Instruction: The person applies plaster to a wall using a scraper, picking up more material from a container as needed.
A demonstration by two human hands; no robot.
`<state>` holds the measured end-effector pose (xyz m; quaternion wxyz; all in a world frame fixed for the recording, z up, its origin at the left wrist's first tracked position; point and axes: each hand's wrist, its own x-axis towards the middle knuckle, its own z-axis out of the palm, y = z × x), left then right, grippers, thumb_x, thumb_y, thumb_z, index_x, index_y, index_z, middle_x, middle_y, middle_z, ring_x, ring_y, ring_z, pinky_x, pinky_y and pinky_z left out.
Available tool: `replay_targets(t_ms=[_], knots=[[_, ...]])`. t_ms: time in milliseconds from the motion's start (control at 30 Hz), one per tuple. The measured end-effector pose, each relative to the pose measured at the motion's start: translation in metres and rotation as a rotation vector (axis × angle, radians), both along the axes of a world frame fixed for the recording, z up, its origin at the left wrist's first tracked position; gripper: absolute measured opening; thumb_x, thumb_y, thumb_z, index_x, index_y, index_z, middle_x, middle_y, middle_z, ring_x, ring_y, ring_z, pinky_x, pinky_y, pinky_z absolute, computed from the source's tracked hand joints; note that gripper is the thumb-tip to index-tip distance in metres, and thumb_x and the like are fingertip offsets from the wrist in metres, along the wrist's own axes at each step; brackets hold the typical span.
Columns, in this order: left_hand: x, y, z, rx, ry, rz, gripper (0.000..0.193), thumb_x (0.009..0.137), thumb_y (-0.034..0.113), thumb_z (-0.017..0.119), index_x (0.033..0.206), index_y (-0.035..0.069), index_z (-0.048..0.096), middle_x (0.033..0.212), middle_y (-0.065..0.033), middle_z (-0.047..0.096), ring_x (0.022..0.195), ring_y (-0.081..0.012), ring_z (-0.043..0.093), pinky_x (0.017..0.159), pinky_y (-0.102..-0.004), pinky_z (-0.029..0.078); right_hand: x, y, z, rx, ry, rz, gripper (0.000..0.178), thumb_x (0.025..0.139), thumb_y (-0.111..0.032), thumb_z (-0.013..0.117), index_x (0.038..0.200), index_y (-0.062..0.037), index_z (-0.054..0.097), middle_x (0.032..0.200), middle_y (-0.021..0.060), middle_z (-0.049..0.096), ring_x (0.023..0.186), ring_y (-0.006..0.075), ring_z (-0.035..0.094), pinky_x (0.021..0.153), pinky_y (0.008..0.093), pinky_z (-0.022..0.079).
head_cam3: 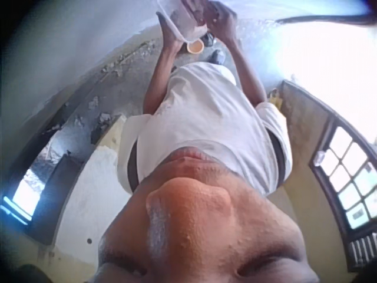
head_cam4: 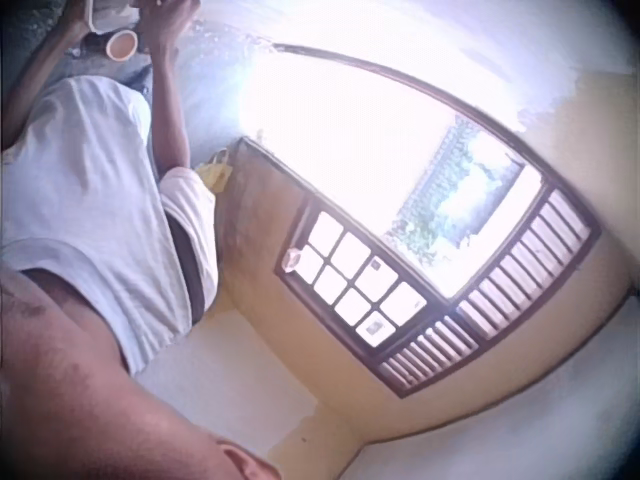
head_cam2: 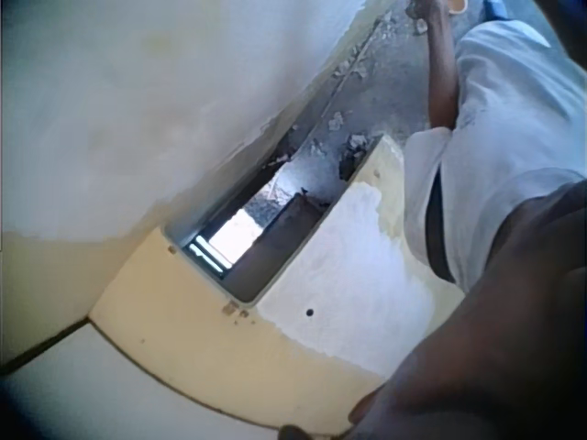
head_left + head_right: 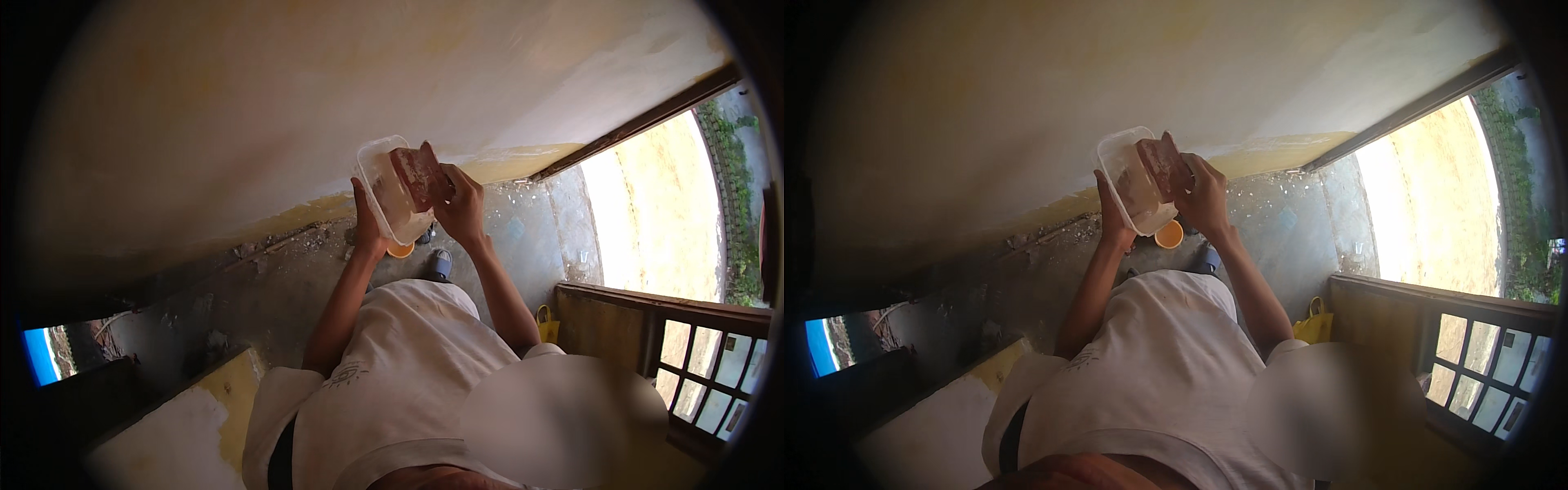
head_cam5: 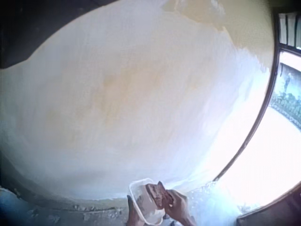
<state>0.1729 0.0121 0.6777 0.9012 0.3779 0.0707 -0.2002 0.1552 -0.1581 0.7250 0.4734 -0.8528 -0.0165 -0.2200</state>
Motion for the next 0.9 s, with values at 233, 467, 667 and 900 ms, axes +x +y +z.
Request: replay_targets(t_ms=[233,467,667,900], knots=[[-0.015,0.005,-0.015,0.015,0.114,-0.003,0.089,0.097,0.077,0.029,0.153,0.009,0.036,0.147,-0.0119,0.05,0.134,-0.0253,0.052,0.113,-0.043,0.043,-0.025,0.011,-0.026,0.252,0.04,-0.094,0.017,0.092,-0.01,0.066,0.104,0.0026,0.067,0.074,0.0166,0.066,0.07,0.011,0.064,0.065,0.03,0.051],[-0.007,0.004,-0.033,-0.094,0.107,-0.178,0.084,0.098,0.075,0.033,0.151,0.01,0.04,0.142,-0.01,0.053,0.132,-0.0239,0.053,0.112,-0.0447,0.043,-0.035,-0.005,-0.047,0.276,0.216,-0.155,0.02,0.095,-0.013,0.067,0.104,0.0048,0.068,0.08,0.0069,0.069,0.071,0.0082,0.057,0.067,0.0261,0.049],[0.0,-0.025,-0.015,-0.191,0.115,-0.216,0.088,0.097,0.077,0.031,0.155,0.012,0.032,0.152,-0.0107,0.043,0.139,-0.0297,0.046,0.115,-0.0516,0.04,-0.044,-0.041,-0.054,1.12,0.272,-0.085,0.029,0.094,-0.008,0.066,0.121,0.0016,0.064,0.104,0.0094,0.073,0.089,0.0128,0.068,0.08,0.0269,0.053],[0.006,-0.076,0.001,-0.344,-0.026,-0.17,0.076,0.1,0.071,0.034,0.153,0.016,0.036,0.15,-0.0089,0.046,0.138,-0.0308,0.047,0.113,-0.0524,0.042,-0.057,-0.056,-0.016,1.427,0.067,0.054,0.032,0.095,-0.003,0.061,0.126,-0.0013,0.055,0.101,0.0052,0.068,0.079,0.0115,0.063,0.077,0.0282,0.053]])
